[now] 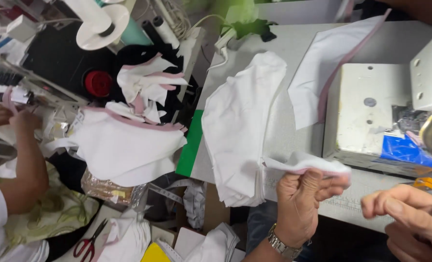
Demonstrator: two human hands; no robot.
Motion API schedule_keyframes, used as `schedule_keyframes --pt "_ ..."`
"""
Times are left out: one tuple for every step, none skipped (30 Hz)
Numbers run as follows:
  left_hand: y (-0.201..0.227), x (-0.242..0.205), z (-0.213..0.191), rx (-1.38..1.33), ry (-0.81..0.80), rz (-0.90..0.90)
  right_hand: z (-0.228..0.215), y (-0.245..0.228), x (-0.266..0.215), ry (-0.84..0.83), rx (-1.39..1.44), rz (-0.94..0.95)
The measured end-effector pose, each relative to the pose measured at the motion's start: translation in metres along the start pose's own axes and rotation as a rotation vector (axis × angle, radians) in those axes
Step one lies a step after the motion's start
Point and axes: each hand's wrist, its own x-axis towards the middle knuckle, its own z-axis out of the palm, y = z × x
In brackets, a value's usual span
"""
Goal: Trimming excess fabric from garment components using scissors at a sewing workstation
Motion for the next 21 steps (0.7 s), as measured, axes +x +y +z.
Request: schedule_keyframes --pt "0.008 -0.003 0.004 -0.006 0.010 0.003 0.010 -0.002 -0.009 -0.006 -0.006 0.008" --pt "0.015 -0.006 0.009 0.041 0.015 -0.002 0.020 -0.005 -0.019 0.078 -0.073 0.012" --pt "0.024 -0.006 0.014 0.090 0.014 -0.003 0.031 -0.008 -0.026 0.160 -0.140 0.008" --pt "0.024 -0.005 0.014 0.087 0.016 0.005 0.030 -0.004 -0.028 0.153 -0.144 0.005" --pt "0.022 -0.006 0.013 0.186 0.000 0.060 0.029 0.002 -0.033 0.121 -0.207 -0.041" --pt "0.020 -0.007 0.012 0.285 -0.015 0.115 0.027 0.007 -0.037 0.087 -0.269 -0.088" --pt "0.013 -0.007 0.009 0.285 -0.011 0.114 0.052 0.001 -0.042 0.086 -0.269 -0.084" --pt "0.006 -0.006 0.006 0.287 -0.009 0.156 0.077 -0.006 -0.046 0.232 -0.394 -0.085" --pt "-0.002 -0.006 0.003 0.290 -0.007 0.198 0.102 -0.012 -0.051 0.378 -0.520 -0.085" --pt "-0.001 -0.007 0.002 0.290 -0.005 0.197 0.112 -0.009 -0.049 0.377 -0.520 -0.083" --pt "0.000 -0.007 0.001 0.555 -0.009 0.372 0.122 -0.007 -0.048 0.338 -0.471 -0.125" --pt "0.003 -0.008 0.001 0.820 -0.010 0.547 0.132 -0.006 -0.046 0.297 -0.421 -0.166" --pt "-0.007 -0.006 -0.004 0.818 -0.007 0.549 0.140 -0.005 -0.045 0.295 -0.424 -0.167" --pt "-0.017 -0.002 -0.008 0.858 0.050 0.466 0.148 -0.005 -0.043 0.300 -0.561 -0.135" --pt "-0.028 0.000 -0.012 0.897 0.098 0.377 0.155 -0.005 -0.043 0.314 -0.696 -0.102" --pt "-0.024 0.004 -0.010 0.894 0.093 0.374 0.151 0.017 -0.035 0.320 -0.697 -0.101" --pt "-0.024 0.006 -0.006 0.599 0.113 0.166 0.145 0.039 -0.031 0.192 -0.862 -0.136" --pt "-0.024 0.008 -0.002 0.305 0.140 -0.042 0.137 0.060 -0.026 0.060 -1.023 -0.168" --pt "-0.014 0.006 0.002 0.304 0.118 -0.063 0.150 0.058 -0.034 0.090 -1.022 -0.160" --pt "-0.004 0.003 0.006 0.248 0.057 -0.002 0.164 0.054 -0.042 0.045 -1.241 0.027" --pt "0.007 0.002 0.008 0.195 -0.001 0.064 0.178 0.053 -0.048 -0.010 -1.445 0.223"
